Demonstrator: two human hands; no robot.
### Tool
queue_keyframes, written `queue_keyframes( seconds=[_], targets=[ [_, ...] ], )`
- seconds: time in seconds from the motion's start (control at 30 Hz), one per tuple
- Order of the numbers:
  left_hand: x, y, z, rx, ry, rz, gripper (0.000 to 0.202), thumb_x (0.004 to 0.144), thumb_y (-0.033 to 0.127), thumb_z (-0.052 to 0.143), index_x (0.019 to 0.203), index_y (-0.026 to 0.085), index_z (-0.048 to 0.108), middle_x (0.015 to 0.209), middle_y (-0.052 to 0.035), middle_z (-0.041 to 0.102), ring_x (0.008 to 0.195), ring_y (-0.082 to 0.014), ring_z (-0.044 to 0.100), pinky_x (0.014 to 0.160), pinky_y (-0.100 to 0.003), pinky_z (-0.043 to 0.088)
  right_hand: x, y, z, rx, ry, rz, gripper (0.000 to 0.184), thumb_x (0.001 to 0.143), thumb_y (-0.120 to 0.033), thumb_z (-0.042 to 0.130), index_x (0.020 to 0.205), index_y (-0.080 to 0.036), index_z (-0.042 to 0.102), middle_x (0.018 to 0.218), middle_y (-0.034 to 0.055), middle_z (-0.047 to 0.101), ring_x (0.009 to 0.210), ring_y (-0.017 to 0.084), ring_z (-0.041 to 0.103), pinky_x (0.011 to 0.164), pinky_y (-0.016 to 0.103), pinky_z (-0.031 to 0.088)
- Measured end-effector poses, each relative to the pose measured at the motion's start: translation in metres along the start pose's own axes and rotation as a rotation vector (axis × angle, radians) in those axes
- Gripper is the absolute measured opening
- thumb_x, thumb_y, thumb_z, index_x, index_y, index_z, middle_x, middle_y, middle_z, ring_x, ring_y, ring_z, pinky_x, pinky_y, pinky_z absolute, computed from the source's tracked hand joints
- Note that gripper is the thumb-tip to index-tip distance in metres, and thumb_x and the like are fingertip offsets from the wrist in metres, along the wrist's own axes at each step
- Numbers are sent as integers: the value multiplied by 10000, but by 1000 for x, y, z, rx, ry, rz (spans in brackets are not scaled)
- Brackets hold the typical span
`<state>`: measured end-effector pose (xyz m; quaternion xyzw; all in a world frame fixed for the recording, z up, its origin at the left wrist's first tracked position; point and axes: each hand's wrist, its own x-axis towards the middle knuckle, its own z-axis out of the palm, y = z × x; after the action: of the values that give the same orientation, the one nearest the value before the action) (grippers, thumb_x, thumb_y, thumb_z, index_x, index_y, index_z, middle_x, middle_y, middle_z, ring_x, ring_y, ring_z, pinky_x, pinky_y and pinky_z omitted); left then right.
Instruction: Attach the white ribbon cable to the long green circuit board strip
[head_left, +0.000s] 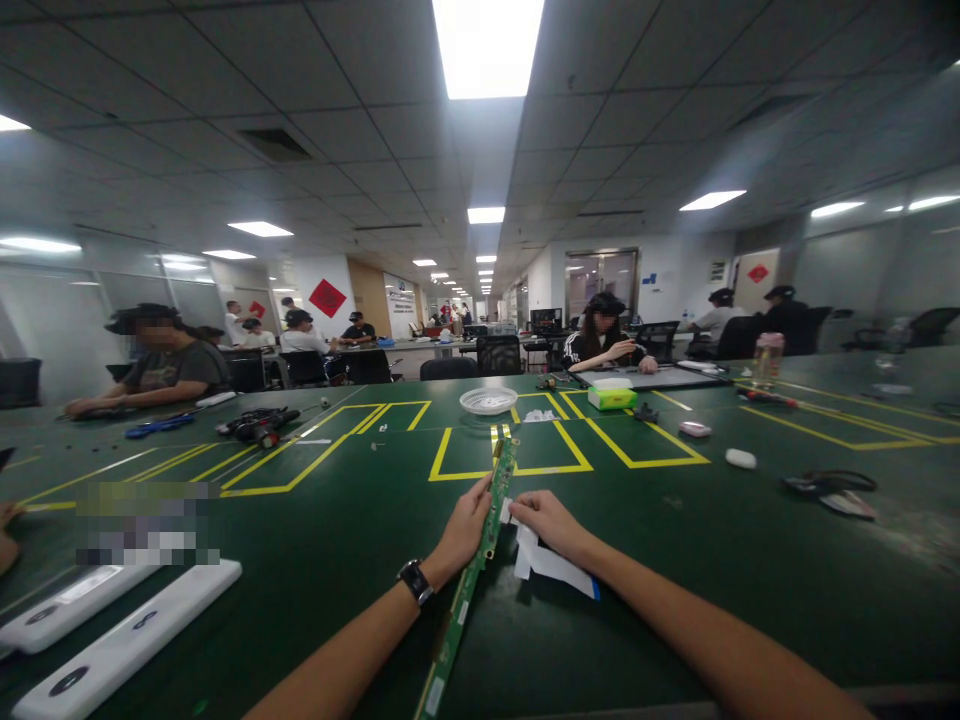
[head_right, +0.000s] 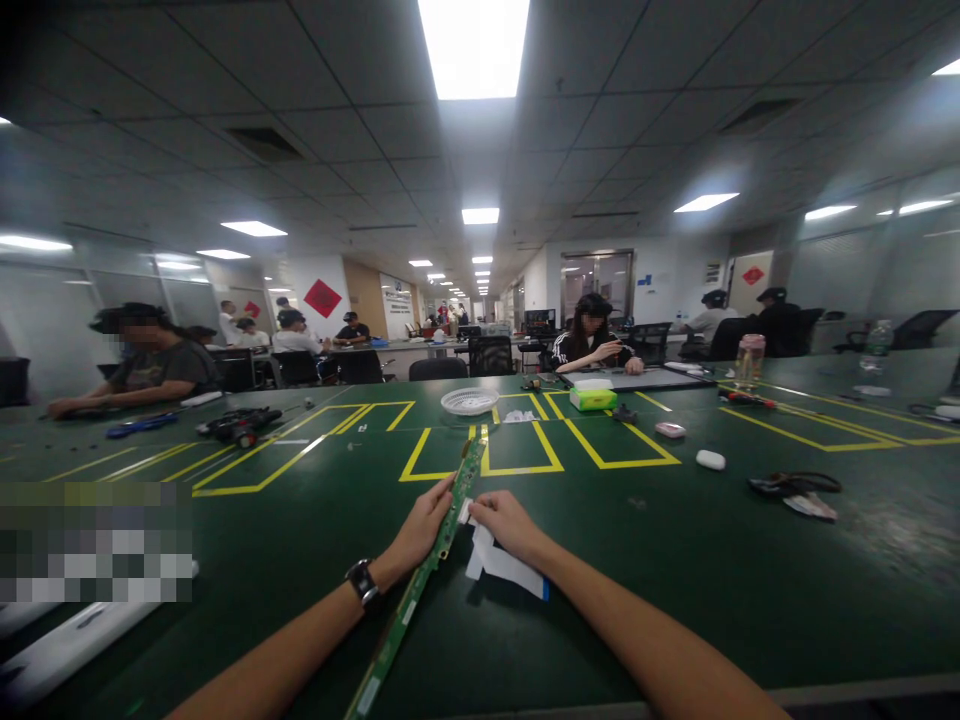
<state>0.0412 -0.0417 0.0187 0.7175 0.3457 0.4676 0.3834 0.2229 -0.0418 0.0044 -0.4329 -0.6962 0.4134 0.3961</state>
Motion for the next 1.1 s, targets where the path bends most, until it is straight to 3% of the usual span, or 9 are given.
queue_keyframes(
  seconds=[0.3,0.5,0.77,0.9,1.1],
  targets=[
    [0,-5,2,14,5,-4,479,914,347,413,1347,153,479,1357,-71,536,1279,-218,455,1098,-353,306,0,-5,3,-75,88,-49,374,795,-455,543,561,-166,500,521,-47,426,525,95,372,514,228,273],
    [-1,-3,1,38,-20,19,466,919,335,402,1341,152,481,1378,-80,514,1271,-215,464,1096,-345,307,-4,-8,1,-116,44,-44,370,826,-456,517,595,-169,487,538,-46,422,530,96,381,510,223,282],
    [0,-10,3,92,-17,0,458,908,329,397,1330,189,505,1289,-52,591,1213,-223,513,1056,-340,347,-5,-9,-3,-155,-4,-141,373,870,-464,496,681,-152,573,650,-12,538,634,128,476,604,233,359],
    [2,-13,-2,165,-74,-28,440,903,344,398,1293,213,555,1184,-54,648,1093,-241,570,1007,-361,377,-5,-11,-5,-65,-56,-140,406,872,-513,486,751,-146,609,707,4,586,668,141,511,646,246,391],
    [10,-20,-15,262,-16,-45,440,891,407,426,1222,186,613,1170,-93,634,1106,-266,509,1018,-401,334,0,-7,-8,-101,14,-118,403,837,-528,520,724,-149,591,660,-11,537,639,133,479,605,239,362]
  ],
)
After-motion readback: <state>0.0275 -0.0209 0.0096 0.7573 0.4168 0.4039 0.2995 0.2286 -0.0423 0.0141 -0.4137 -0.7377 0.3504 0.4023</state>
